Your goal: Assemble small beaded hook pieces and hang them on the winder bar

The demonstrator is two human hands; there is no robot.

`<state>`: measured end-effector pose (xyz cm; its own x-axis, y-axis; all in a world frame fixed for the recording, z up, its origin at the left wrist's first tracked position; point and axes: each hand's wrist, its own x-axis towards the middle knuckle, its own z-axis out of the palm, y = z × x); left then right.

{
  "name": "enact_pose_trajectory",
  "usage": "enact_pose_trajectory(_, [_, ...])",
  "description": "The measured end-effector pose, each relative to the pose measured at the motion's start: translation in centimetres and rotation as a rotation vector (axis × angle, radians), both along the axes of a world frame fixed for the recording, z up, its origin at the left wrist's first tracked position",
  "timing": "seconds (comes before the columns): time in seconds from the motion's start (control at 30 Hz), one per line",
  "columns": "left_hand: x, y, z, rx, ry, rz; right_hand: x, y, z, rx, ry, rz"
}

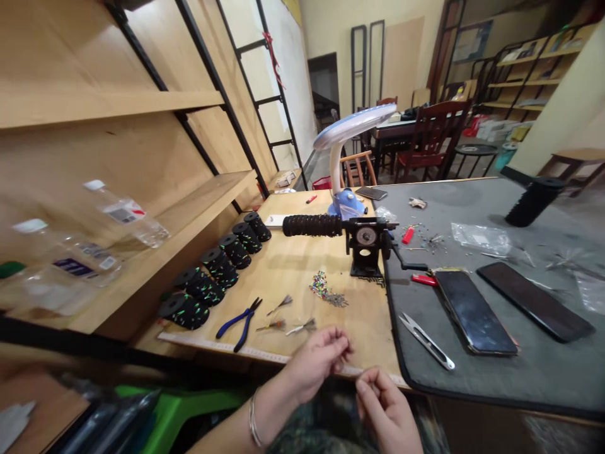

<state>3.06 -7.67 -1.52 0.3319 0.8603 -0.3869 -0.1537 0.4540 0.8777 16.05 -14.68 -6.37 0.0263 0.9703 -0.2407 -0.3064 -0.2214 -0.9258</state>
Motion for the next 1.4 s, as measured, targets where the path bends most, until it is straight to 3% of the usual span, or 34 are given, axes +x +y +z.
enact_pose_trajectory(0.13, [-1.4, -2.9, -1.3, -0.308, -0.369, 0.24, -1.8, -0.3, 0.4, 0.022, -0.008, 0.135])
enact_pose_trajectory(0.37, [-2.0, -3.0, -1.3, -0.469, -0.459, 0.303, -3.2, 0.4, 0.2, 0.032, 0.018, 0.241])
enact_pose_trajectory(0.63, [-2.6, -3.1, -1.4, -0.453, -0.469, 0.265, -3.4, 1.3, 1.4, -0.02, 0.071, 0.3])
enact_pose_trajectory(1.4, [-2.3, -3.1, -1.1, -0.318, -0.446, 0.204, -3.2, 1.7, 1.5, -0.028, 0.027, 0.302])
